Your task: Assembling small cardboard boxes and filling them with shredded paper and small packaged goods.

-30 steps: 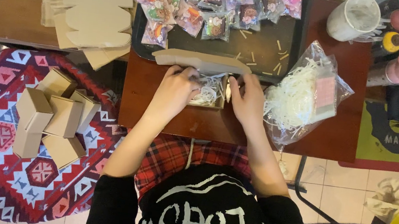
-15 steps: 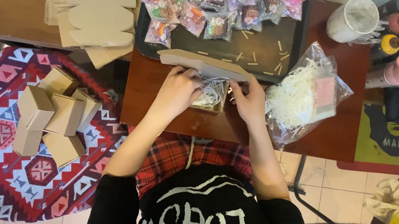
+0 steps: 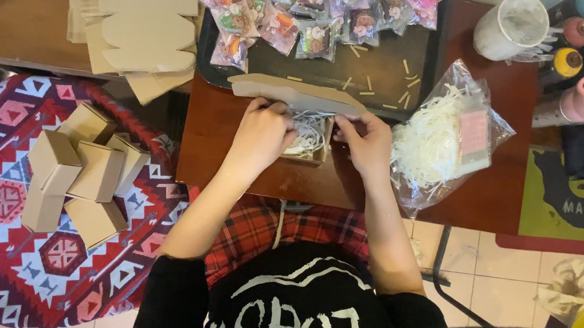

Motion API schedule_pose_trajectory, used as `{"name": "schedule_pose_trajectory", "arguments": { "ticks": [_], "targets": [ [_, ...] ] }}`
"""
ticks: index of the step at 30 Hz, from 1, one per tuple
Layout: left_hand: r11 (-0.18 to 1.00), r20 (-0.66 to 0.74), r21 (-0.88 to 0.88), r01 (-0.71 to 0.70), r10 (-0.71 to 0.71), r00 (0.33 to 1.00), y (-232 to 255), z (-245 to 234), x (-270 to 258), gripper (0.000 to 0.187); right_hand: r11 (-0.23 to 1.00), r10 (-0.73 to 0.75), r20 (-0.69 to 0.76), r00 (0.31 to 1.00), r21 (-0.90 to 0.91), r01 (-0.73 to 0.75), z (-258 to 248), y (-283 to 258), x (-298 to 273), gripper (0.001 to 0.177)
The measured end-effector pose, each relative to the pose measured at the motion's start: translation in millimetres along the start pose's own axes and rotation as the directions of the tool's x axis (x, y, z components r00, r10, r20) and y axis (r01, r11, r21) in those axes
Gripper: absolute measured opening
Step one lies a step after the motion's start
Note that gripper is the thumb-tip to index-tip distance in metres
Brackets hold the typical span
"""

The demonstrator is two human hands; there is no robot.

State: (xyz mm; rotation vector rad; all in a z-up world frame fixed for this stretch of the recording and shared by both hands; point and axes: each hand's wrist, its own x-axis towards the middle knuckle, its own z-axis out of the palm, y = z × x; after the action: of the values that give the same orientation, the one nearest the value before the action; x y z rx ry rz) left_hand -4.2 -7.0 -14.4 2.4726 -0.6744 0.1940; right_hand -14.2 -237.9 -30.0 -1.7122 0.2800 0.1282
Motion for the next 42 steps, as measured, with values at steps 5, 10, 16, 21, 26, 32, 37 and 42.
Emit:
{"name": "schedule_pose_trajectory", "arguments": {
  "ticks": [5, 10, 16, 21, 26, 32, 37, 42],
  "targets": [
    [0.999, -0.067, -0.017, -0.027, 0.026, 0.997, -2.4, 3.5, -7.1, 0.010, 0.976, -0.210, 0.028, 0.977, -0.046, 0.211, -3.4, 9.2, -8.1, 0.016],
    [0.998, -0.063, -0.052, -0.043, 0.039, 0.997, 2.3, -3.1, -4.3, 0.009, 0.980, -0.185, 0.001, 0.983, -0.076, 0.184, -0.1, 4.6, 3.0, 0.022],
    [0.994, -0.040, -0.107, -0.032, 0.028, 0.999, 3.5, -8.7, -2.8, 0.010, 0.983, -0.182, 0.078, 0.980, 0.016, 0.181, 0.2, 11.2, 15.5, 0.024],
    [0.995, -0.077, -0.095, 0.010, -0.017, 0.997, 4.7, -0.9, -6.5, 0.010, 0.992, -0.026, 0.061, 0.998, 0.129, 0.018, 2.1, 10.3, 0.9, 0.024],
    [0.999, -0.224, -0.036, 0.031, -0.039, 0.974, 15.7, 1.6, -3.6, 0.022, 0.926, -0.329, -0.037, 0.944, -0.211, 0.314, 6.5, -9.6, -28.6, 0.011],
    [0.977, -0.158, -0.197, 0.078, -0.110, 0.981, 13.3, -14.0, -10.5, 0.011, 0.282, -0.713, 0.398, 0.577, -0.591, 0.756, 21.6, -69.5, -35.3, 0.015],
    [0.992, -0.198, -0.119, -0.035, 0.011, 0.980, 17.5, -48.6, -25.2, 0.014, 0.327, -0.511, 0.556, 0.656, -0.580, 0.746, 34.5, -65.4, -16.3, 0.013],
    [0.997, -0.208, -0.081, 0.012, -0.029, 0.978, 14.8, -68.1, -35.1, 0.022, 0.241, -0.422, 0.618, 0.663, -0.628, 0.739, 43.1, -55.1, -11.1, 0.015]
  ]
}}
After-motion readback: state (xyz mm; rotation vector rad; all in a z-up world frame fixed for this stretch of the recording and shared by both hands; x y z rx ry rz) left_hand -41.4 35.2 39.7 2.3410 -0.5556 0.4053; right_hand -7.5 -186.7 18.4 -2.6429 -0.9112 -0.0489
